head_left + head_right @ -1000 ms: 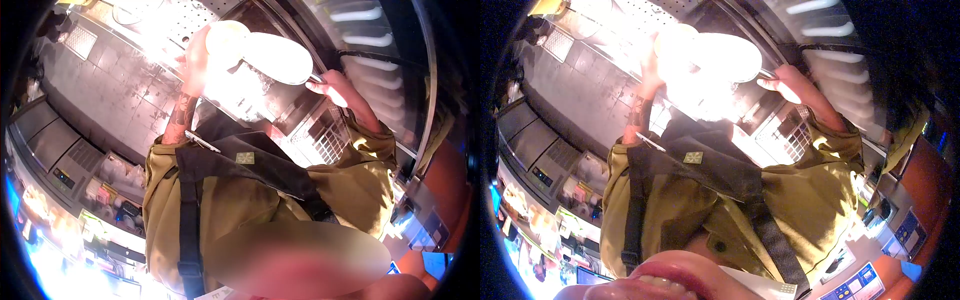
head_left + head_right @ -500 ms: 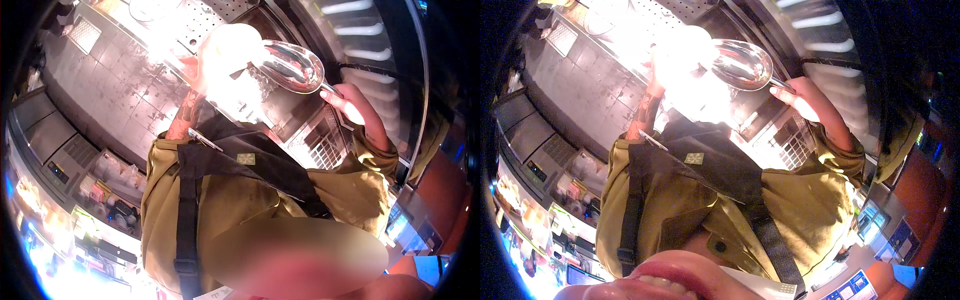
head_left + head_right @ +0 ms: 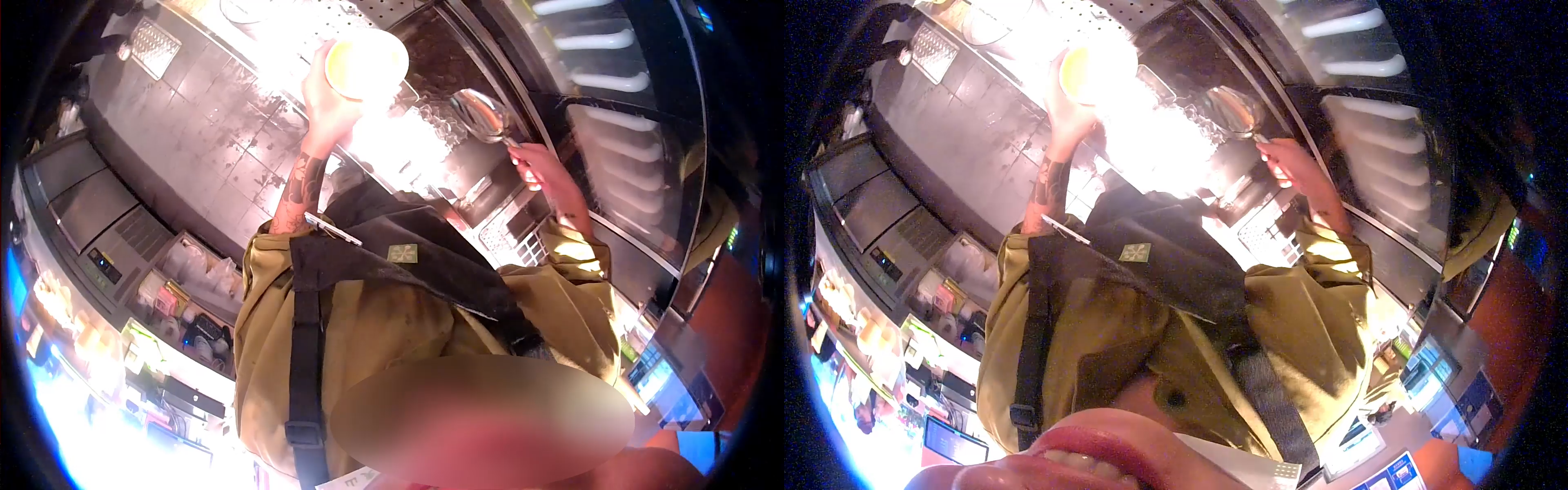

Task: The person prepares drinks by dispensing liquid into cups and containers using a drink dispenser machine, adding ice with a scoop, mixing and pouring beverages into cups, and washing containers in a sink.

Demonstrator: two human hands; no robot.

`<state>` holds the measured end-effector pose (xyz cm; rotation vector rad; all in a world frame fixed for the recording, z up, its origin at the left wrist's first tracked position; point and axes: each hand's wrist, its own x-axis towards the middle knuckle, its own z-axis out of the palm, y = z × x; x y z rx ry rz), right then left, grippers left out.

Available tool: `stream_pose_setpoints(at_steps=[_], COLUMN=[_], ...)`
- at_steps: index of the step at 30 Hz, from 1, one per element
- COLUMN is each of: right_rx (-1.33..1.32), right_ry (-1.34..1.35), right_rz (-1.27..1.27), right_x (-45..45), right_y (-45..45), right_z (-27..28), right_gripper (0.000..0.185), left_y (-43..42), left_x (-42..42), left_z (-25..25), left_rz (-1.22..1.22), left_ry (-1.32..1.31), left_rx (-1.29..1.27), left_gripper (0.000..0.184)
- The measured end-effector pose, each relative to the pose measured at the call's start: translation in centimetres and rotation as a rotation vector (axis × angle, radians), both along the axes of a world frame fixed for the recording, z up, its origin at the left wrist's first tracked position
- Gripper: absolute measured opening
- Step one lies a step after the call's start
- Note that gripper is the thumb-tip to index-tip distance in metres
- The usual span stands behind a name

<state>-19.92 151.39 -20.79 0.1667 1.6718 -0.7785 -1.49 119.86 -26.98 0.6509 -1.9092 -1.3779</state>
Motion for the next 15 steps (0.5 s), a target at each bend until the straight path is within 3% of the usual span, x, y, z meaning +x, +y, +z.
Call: stream_pose_setpoints(at_steps=[4,6,9,13,15], right_rx=[-0.229,-0.476,-0.582,-0.614,-0.693], right_ry=[-0.401,-0.346,-0.263,-0.703,-0.491], right_rz=[-0.168,-0.124,-0.054,-0.327,-0.120], right_x=[1.5,3.2,3.8,4.8,6.2], right_y=[-1.8,-3.1,-6.4,-10.4,-12.0], right_z=[-3.8,-5.1,-7.3,-5.0,-2.8], right_gripper=[0.020,0.017,0.022,0.028,0.025], left_y=[-0.2,0.2,0.0,-0.3,-2.1], left_x=[1.9,3.3,6.4,11.2,14.0], left_z=[2.9,4.0,5.5,8.3,9.0], left_rz=[-0.039,-0.049,0.026,0.133,0.206], left_ry=[0.010,-0.002,-0.052,0.032,-0.051], left_rx=[0.029,0.077,0.043,0.036,-0.007], left_gripper=[0.085,0.085,0.080,0.076,0.080])
